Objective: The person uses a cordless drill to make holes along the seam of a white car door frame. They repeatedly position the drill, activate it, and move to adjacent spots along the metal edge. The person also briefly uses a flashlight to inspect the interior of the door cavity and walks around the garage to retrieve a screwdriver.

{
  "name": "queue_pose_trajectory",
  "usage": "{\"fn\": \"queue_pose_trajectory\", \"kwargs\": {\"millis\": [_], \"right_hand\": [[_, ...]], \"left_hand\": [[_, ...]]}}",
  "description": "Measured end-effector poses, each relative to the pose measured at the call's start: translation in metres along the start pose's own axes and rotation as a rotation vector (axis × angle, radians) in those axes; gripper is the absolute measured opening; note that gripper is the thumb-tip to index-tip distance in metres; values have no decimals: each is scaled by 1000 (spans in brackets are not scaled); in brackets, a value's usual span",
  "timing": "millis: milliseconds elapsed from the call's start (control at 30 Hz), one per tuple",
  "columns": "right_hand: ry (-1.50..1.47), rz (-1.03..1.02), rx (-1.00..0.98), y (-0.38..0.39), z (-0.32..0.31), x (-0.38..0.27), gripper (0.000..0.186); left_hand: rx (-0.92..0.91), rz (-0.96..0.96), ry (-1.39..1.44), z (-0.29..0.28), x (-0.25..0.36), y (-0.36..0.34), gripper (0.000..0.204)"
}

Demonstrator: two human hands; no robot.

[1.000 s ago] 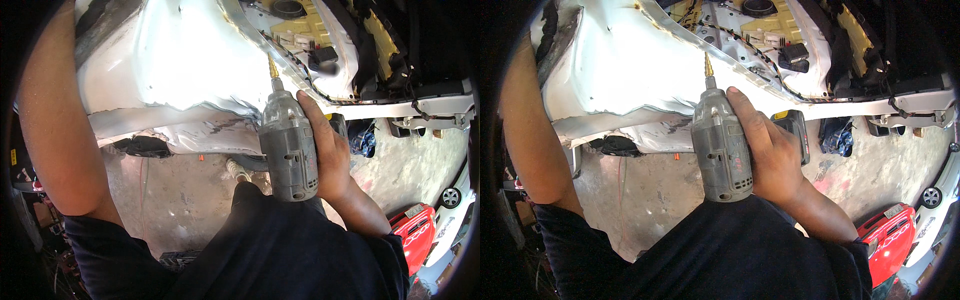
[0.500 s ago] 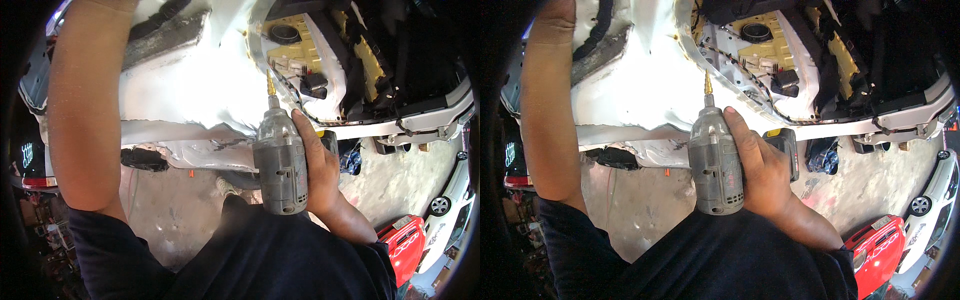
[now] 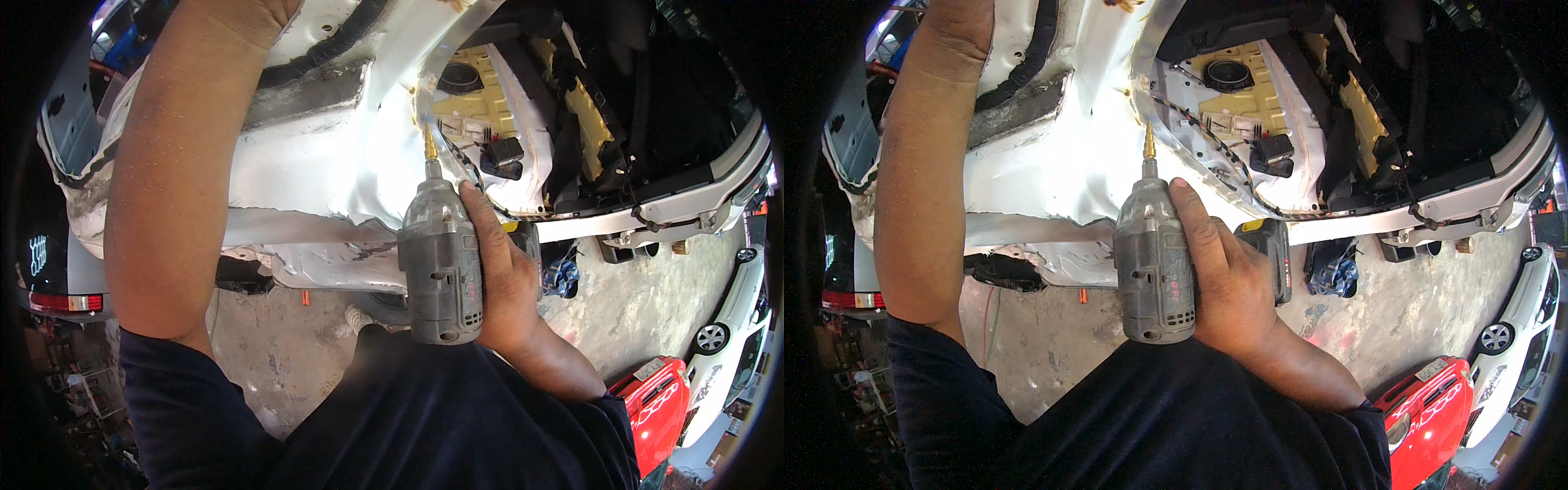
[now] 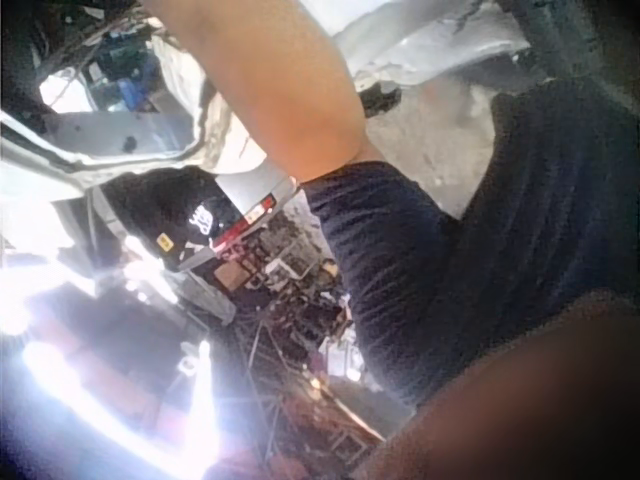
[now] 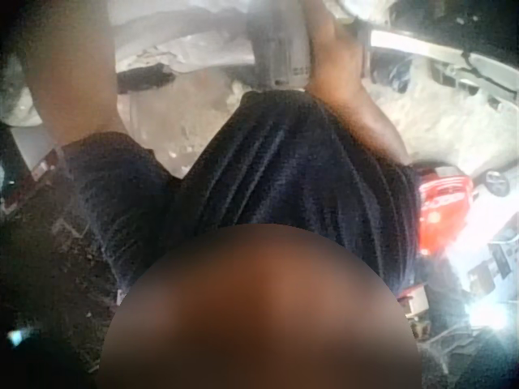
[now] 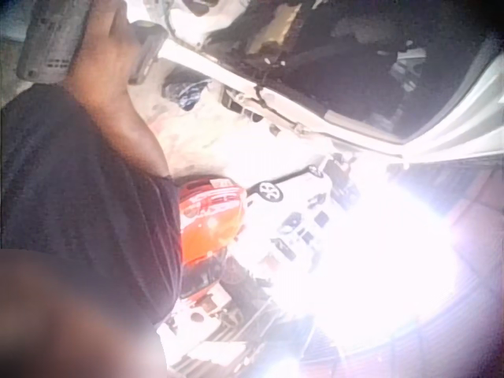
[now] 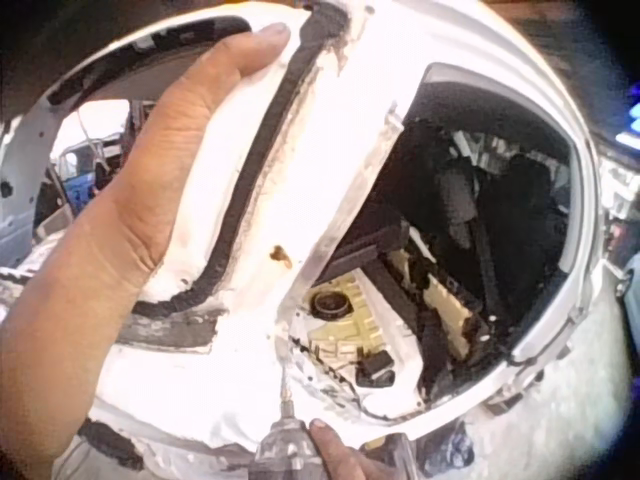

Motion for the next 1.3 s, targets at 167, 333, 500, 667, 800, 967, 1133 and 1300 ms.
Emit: {"fn": "queue_pose_trajectory", "kwargs": {"millis": [167,333,500,667,800,967,1133,1300], "right_hand": [[60,-103,37,-6,-5,-10,102],[68,-50,10,-7,-9,-8,103],[24,-8,13,-5,-11,-4,96],[30,-24,-16,-4,-2,-3,102],[52,-28,-4,-5,-2,1,100],[9,40,-28,-6,0,8,98],[10,28,-16,-6,1,9,97],[25,-54,33,-6,2,7,97]], "left_hand": [[-19,-28,30,1,-1,0,70],[13,-81,118,0,-4,-3,68],[69,-19,7,-1,3,-2,69],[58,-12,21,2,3,0,75],[86,-54,37,1,2,3,80],[73,-6,2,7,5,2,82],[45,0,62,6,5,-1,76],[67,-15,100,0,3,-3,69]]}}
Point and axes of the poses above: each hand's wrist, its own y-axis away from the middle knuckle, its own z-axis out of the palm, x = y × z, the point moved 9 cm from there along -y, towards the middle knuckle, and after that the axes turned 4 degrees about -z, right-handed, at the moved point
